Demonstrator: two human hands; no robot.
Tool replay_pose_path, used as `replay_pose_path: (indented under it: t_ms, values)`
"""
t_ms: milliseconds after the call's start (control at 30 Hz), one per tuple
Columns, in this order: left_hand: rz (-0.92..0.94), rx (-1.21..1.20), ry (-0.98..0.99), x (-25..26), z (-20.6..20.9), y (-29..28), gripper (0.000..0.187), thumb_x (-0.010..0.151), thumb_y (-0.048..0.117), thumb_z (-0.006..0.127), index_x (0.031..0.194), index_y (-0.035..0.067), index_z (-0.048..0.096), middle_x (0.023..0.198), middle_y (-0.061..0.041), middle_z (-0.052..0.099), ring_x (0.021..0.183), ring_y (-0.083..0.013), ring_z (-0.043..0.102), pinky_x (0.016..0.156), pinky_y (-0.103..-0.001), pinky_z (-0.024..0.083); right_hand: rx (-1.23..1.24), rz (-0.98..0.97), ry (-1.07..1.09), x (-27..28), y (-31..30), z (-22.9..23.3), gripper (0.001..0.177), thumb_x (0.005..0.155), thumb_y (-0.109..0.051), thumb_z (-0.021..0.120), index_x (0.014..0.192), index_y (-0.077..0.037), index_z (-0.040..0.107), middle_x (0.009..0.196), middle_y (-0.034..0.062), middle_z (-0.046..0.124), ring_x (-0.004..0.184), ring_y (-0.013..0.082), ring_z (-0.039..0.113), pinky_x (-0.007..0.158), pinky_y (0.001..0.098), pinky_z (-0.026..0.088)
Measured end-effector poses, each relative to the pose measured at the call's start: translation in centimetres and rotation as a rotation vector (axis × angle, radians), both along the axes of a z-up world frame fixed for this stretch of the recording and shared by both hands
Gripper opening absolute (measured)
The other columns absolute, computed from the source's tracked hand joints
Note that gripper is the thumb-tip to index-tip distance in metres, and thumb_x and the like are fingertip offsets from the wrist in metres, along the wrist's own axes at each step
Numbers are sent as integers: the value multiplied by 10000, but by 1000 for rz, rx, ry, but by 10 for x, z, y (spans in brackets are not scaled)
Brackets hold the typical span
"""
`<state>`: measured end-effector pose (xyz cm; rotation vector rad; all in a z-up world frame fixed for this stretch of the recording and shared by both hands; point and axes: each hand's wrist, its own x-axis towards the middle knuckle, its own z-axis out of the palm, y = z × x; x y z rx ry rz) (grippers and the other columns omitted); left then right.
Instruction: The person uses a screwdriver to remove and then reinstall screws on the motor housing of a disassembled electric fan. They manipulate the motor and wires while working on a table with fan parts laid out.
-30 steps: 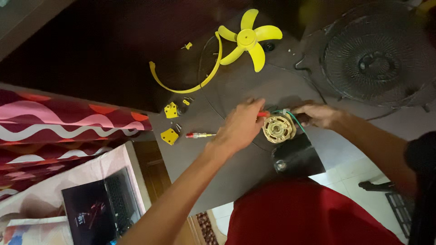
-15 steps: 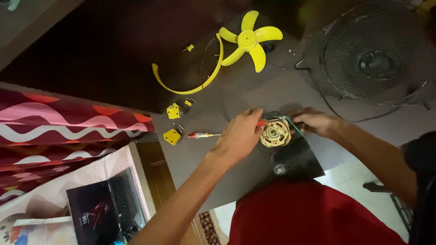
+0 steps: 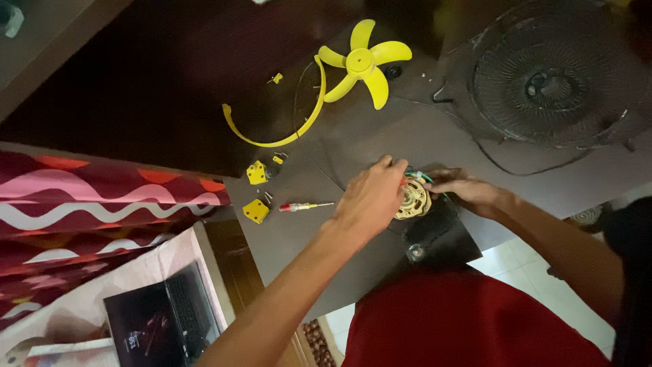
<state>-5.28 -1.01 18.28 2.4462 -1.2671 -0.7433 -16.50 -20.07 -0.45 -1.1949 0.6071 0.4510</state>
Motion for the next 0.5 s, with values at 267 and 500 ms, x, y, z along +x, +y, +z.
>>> replay_pose_path:
  t_ms: [267,500]
  values:
    - [-51,-111,-103,0,-3,-8,251,923,62,609,1153,-32,641,1295,-309,622,1085,-458,664,927,-519,536,65,-107,-93,-9,3,-23,566,857,-121,729,1387,10,582,1113,65,672,907,155,588,808,311,487]
    - [-132,-161,-99,-1,0,-15,162,871,25,619,1021,-36,630,1273,-304,627,1078,-471,650,888,-520,540,135,-124,-130,-14,4,-28,576,864,-111,717,1391,39,541,1063,59,655,890,149,595,826,308,495]
